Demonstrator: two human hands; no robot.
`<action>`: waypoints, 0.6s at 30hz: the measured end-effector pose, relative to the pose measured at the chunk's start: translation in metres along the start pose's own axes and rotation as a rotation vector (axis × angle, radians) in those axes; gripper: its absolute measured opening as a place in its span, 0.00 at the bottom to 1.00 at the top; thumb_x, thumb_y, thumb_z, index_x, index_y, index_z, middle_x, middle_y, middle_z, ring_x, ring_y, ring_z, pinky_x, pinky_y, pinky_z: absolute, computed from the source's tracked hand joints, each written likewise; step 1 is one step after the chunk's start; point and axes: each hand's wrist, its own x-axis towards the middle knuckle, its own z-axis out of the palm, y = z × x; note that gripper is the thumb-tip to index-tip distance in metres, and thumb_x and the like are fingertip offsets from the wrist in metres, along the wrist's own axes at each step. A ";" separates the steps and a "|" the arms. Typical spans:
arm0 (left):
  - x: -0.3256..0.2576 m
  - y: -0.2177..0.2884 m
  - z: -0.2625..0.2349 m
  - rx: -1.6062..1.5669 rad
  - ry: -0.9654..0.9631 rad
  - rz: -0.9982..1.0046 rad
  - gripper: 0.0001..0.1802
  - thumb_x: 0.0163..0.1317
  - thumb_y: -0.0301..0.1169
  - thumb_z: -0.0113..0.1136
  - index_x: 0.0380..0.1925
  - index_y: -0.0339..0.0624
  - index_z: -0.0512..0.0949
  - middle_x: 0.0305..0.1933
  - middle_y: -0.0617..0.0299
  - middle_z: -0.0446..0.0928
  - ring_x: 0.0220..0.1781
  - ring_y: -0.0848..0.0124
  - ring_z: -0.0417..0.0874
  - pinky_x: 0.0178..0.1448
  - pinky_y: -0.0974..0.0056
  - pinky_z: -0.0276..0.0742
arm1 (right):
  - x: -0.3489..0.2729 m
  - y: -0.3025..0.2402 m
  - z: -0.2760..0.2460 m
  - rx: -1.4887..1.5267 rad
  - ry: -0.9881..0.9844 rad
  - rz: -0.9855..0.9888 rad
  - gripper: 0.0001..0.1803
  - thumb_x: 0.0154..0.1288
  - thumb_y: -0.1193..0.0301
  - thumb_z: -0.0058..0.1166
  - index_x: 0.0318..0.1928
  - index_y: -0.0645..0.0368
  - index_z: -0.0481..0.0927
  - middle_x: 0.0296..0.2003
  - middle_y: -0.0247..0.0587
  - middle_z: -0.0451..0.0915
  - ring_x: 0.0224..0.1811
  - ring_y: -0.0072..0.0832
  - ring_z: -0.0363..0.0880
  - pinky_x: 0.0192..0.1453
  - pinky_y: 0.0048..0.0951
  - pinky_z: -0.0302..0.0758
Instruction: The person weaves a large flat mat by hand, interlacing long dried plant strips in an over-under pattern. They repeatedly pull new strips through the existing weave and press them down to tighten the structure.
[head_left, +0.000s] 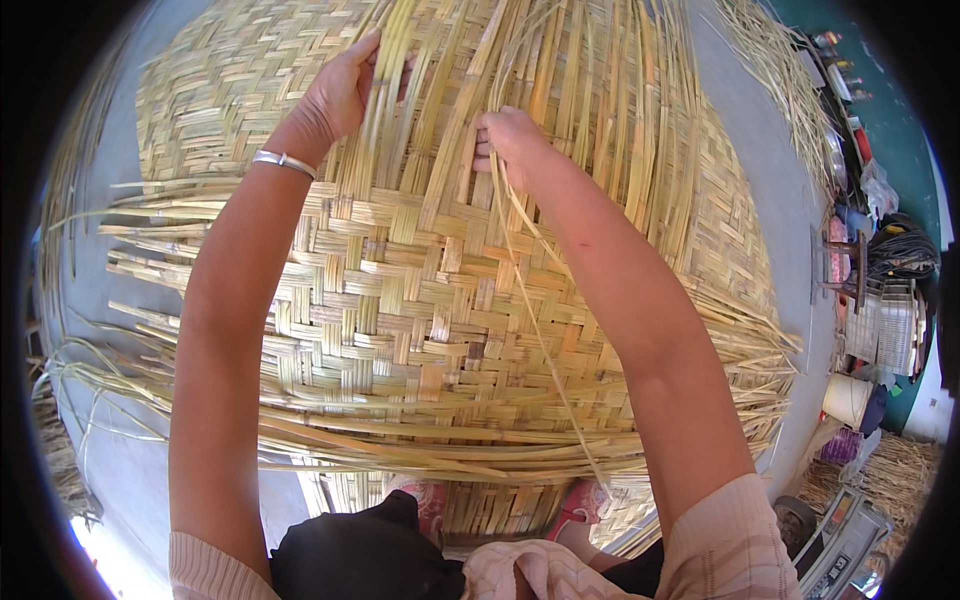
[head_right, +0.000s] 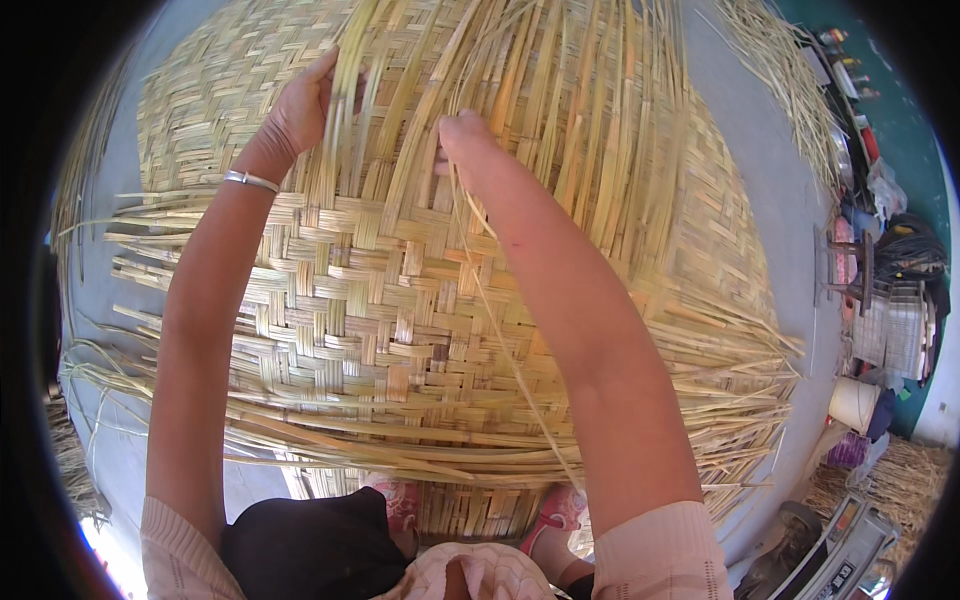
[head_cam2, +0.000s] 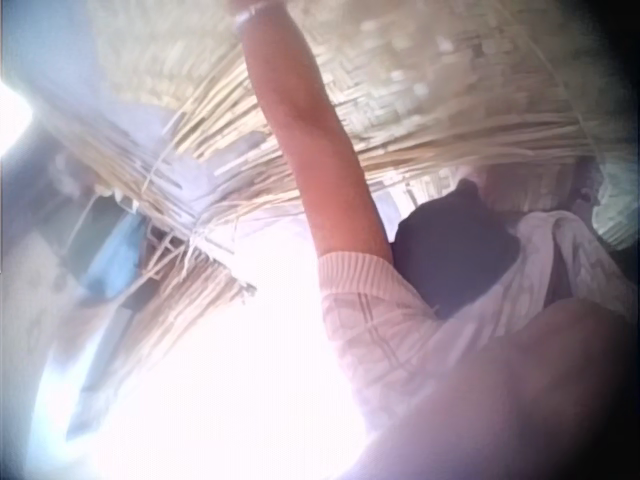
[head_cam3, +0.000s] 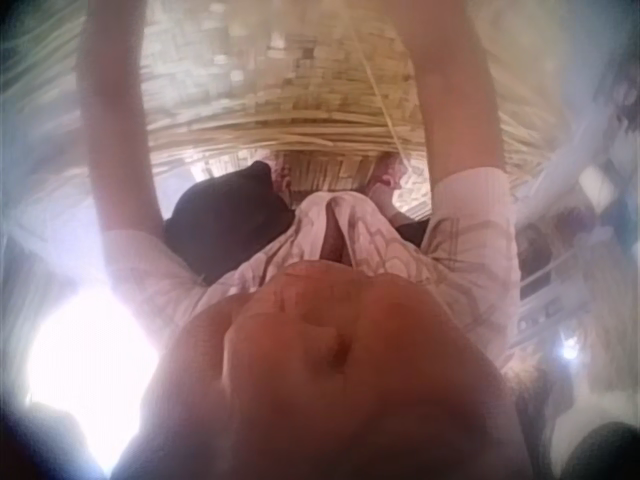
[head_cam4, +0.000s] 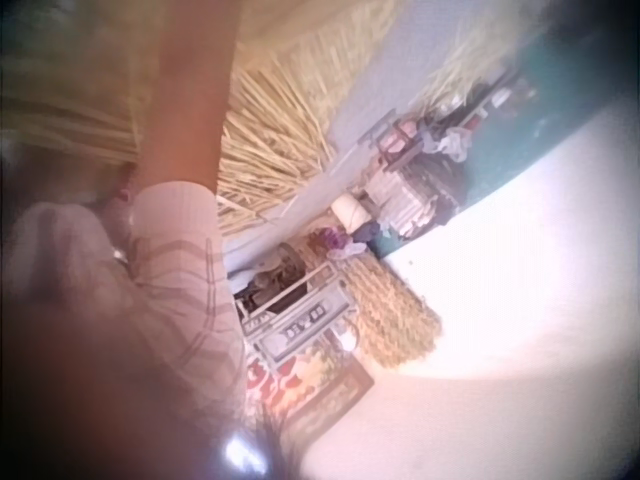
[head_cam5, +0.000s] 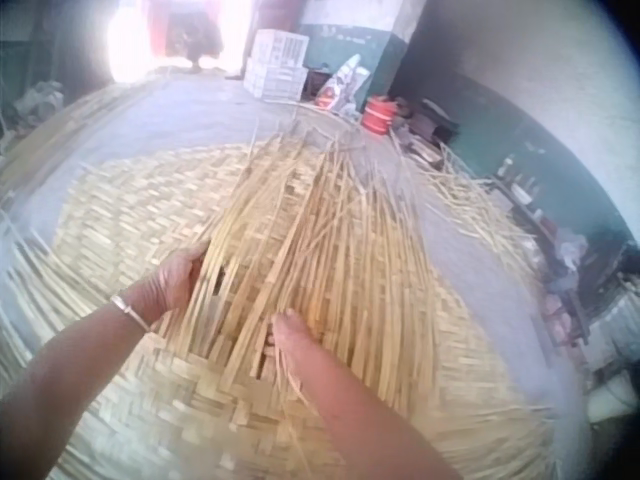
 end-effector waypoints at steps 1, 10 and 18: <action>0.004 0.004 0.003 0.011 0.059 -0.013 0.21 0.73 0.43 0.42 0.49 0.38 0.75 0.44 0.57 0.81 0.44 0.66 0.83 0.53 0.58 0.82 | -0.001 0.001 0.000 0.027 -0.021 -0.007 0.13 0.71 0.72 0.39 0.52 0.66 0.64 0.43 0.49 0.74 0.44 0.38 0.78 0.50 0.42 0.80; 0.013 0.014 0.029 0.423 -0.176 -0.182 0.28 0.61 0.42 0.66 0.51 0.30 0.73 0.22 0.64 0.78 0.22 0.76 0.80 0.27 0.74 0.79 | -0.018 0.011 -0.006 0.283 -0.001 0.006 0.09 0.70 0.72 0.37 0.43 0.64 0.69 0.37 0.46 0.76 0.36 0.36 0.79 0.41 0.42 0.81; 0.028 0.000 0.041 0.730 -0.204 -0.340 0.16 0.55 0.38 0.71 0.34 0.39 0.78 0.17 0.66 0.76 0.12 0.79 0.74 0.17 0.75 0.72 | -0.023 0.016 -0.009 0.315 0.004 -0.016 0.07 0.70 0.72 0.38 0.42 0.61 0.69 0.32 0.41 0.74 0.32 0.31 0.76 0.38 0.36 0.80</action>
